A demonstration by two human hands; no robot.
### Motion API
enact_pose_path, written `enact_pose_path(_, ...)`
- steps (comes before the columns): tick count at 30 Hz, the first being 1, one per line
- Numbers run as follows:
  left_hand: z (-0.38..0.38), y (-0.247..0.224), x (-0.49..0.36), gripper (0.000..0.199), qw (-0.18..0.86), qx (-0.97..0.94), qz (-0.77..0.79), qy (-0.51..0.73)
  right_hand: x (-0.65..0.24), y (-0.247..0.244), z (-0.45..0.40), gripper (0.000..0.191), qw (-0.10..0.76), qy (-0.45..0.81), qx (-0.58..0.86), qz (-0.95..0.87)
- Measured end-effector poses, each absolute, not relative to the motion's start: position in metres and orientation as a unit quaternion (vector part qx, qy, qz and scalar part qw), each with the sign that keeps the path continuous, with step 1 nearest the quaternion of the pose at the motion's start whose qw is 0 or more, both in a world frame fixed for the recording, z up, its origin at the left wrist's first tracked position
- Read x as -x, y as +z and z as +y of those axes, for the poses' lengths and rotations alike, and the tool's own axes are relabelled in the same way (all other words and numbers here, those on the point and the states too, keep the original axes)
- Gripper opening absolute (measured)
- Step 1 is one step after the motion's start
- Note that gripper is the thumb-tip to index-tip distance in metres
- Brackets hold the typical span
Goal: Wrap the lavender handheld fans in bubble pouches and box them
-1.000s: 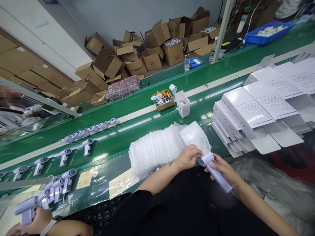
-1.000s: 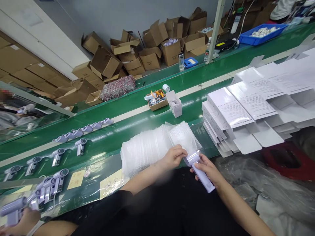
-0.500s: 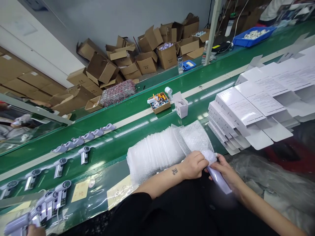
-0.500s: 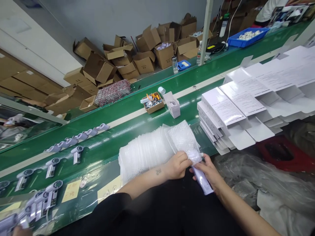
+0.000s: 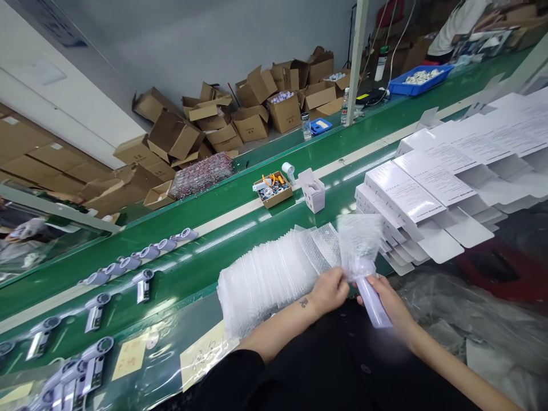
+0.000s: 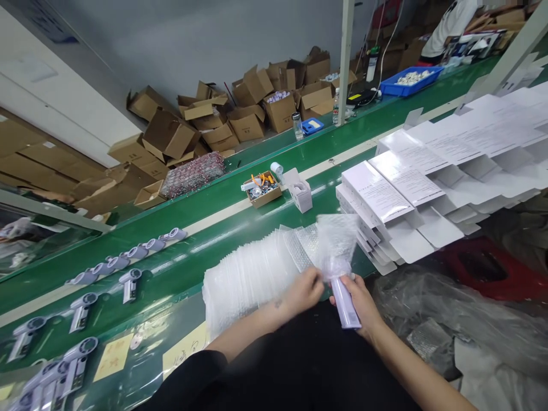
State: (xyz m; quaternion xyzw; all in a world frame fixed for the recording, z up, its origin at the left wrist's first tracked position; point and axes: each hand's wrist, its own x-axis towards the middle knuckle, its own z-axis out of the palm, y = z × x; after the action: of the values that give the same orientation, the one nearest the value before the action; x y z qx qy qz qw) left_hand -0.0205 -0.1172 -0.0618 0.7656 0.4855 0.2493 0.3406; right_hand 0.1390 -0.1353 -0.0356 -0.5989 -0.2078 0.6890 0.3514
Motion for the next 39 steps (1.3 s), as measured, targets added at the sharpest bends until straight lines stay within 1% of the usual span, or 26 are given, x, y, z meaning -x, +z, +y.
enact_pose_path(3,-0.121,-0.047,0.020,0.011,0.408,-0.761,0.463,0.202,-0.138,-0.046,-0.135,0.019,0.310,0.662,0.636,-0.246)
enact_pose_path(6,-0.112,-0.031,0.021,0.017,0.519,-0.624,0.557,0.178,-0.149,-0.050,-0.135,0.021,0.279,0.669,0.630,-0.280)
enact_pose_path(8,-0.106,-0.021,0.023,0.021,0.579,-0.565,0.572,0.138,-0.162,-0.044,-0.136,0.021,0.246,0.648,0.629,-0.353)
enact_pose_path(11,-0.110,-0.006,0.027,0.020,0.610,-0.579,0.537,0.060,-0.182,-0.023,-0.137,0.020,0.166,0.575,0.617,-0.512)
enact_pose_path(13,-0.115,0.004,0.031,0.018,0.614,-0.595,0.518,0.036,-0.189,-0.005,-0.138,0.016,0.120,0.558,0.603,-0.558)
enact_pose_path(15,-0.118,0.016,0.039,0.018,0.633,-0.585,0.506,0.045,-0.191,0.014,-0.137,0.013,0.109,0.590,0.593,-0.536)
enact_pose_path(17,-0.114,0.028,0.050,0.021,0.653,-0.566,0.493,0.105,-0.189,0.033,-0.134,0.011,0.138,0.634,0.581,-0.491)
enact_pose_path(18,-0.110,0.034,0.056,0.026,0.649,-0.568,0.480,0.160,-0.185,0.041,-0.132,0.011,0.163,0.655,0.569,-0.470)
enact_pose_path(19,-0.105,0.038,0.062,0.036,0.634,-0.580,0.460,0.221,-0.181,0.048,-0.130,0.012,0.191,0.673,0.551,-0.454)
enact_pose_path(20,-0.099,0.042,0.067,0.053,0.612,-0.599,0.435,0.278,-0.176,0.054,-0.127,0.013,0.218,0.688,0.529,-0.446)
enact_pose_path(21,-0.093,0.044,0.070,0.075,0.591,-0.619,0.409,0.317,-0.170,0.059,-0.125,0.015,0.244,0.699,0.503,-0.446)
enact_pose_path(23,-0.082,0.044,0.070,0.116,0.586,-0.646,0.361,0.331,-0.156,0.066,-0.122,0.016,0.272,0.708,0.448,-0.473)
enact_pose_path(24,-0.079,0.042,0.067,0.126,0.605,-0.647,0.339,0.317,-0.150,0.069,-0.121,0.017,0.268,0.706,0.420,-0.502)
enact_pose_path(25,-0.077,0.039,0.063,0.124,0.629,-0.640,0.322,0.304,-0.145,0.071,-0.121,0.018,0.256,0.701,0.394,-0.536)
enact_pose_path(26,-0.076,0.037,0.059,0.113,0.649,-0.627,0.313,0.298,-0.144,0.072,-0.120,0.018,0.246,0.692,0.376,-0.565)
enact_pose_path(27,-0.078,0.035,0.056,0.094,0.660,-0.613,0.315,0.299,-0.145,0.073,-0.120,0.017,0.253,0.676,0.377,-0.581)
enact_pose_path(28,-0.080,0.034,0.055,0.072,0.661,-0.600,0.330,0.306,-0.149,0.072,-0.119,0.016,0.286,0.651,0.402,-0.577)
enact_pose_path(29,-0.084,0.033,0.056,0.053,0.653,-0.588,0.355,0.319,-0.156,0.070,-0.118,0.015,0.344,0.611,0.452,-0.552)
enact_pose_path(30,-0.089,0.033,0.059,0.041,0.638,-0.573,0.388,0.339,-0.165,0.065,-0.116,0.021,0.414,0.556,0.514,-0.505)
enact_pose_path(32,-0.098,0.035,0.069,0.035,0.607,-0.533,0.439,0.395,-0.182,0.053,-0.109,0.056,0.524,0.445,0.614,-0.386)
enact_pose_path(33,-0.101,0.036,0.075,0.034,0.595,-0.511,0.451,0.426,-0.187,0.045,-0.103,0.074,0.550,0.420,0.637,-0.339)
enact_pose_path(34,-0.104,0.038,0.082,0.034,0.585,-0.489,0.457,0.458,-0.190,0.036,-0.097,0.085,0.564,0.418,0.644,-0.305)
enact_pose_path(35,-0.106,0.039,0.088,0.033,0.576,-0.468,0.459,0.488,-0.189,0.029,-0.091,0.086,0.573,0.432,0.637,-0.281)
enact_pose_path(36,-0.107,0.041,0.095,0.032,0.569,-0.449,0.459,0.513,-0.185,0.022,-0.086,0.079,0.585,0.447,0.624,-0.261)
enact_pose_path(38,-0.108,0.043,0.111,0.030,0.560,-0.408,0.462,0.553,-0.172,0.013,-0.079,0.056,0.623,0.445,0.600,-0.233)
enact_pose_path(39,-0.108,0.044,0.120,0.029,0.555,-0.383,0.468,0.571,-0.164,0.011,-0.078,0.047,0.643,0.428,0.592,-0.230)
